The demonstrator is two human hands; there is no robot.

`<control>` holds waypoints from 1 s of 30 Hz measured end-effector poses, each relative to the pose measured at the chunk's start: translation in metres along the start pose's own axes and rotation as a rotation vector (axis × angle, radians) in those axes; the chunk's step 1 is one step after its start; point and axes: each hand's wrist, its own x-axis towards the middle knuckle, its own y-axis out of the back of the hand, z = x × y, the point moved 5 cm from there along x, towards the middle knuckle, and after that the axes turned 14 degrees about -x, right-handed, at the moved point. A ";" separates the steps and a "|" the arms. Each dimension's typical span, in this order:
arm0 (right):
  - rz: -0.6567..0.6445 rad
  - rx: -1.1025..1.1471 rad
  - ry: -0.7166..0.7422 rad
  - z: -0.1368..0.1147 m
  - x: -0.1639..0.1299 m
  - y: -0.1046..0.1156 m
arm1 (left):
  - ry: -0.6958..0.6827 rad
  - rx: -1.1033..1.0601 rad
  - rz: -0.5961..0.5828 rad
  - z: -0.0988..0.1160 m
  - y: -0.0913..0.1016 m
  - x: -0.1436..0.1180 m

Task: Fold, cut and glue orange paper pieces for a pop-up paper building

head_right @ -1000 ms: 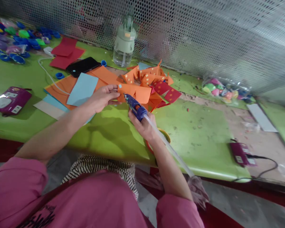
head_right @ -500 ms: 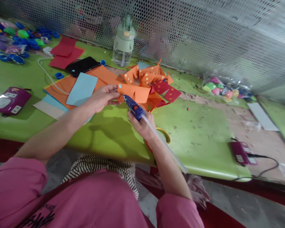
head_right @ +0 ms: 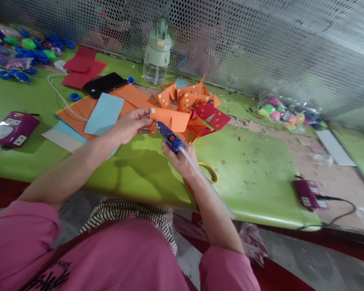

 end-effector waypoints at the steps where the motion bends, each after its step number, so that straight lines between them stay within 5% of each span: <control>1: -0.001 0.006 -0.014 0.001 0.000 0.000 | 0.002 -0.001 -0.001 0.000 0.000 0.000; 30: -0.025 0.039 -0.078 0.001 -0.005 0.002 | -0.011 0.025 0.015 -0.001 0.000 0.000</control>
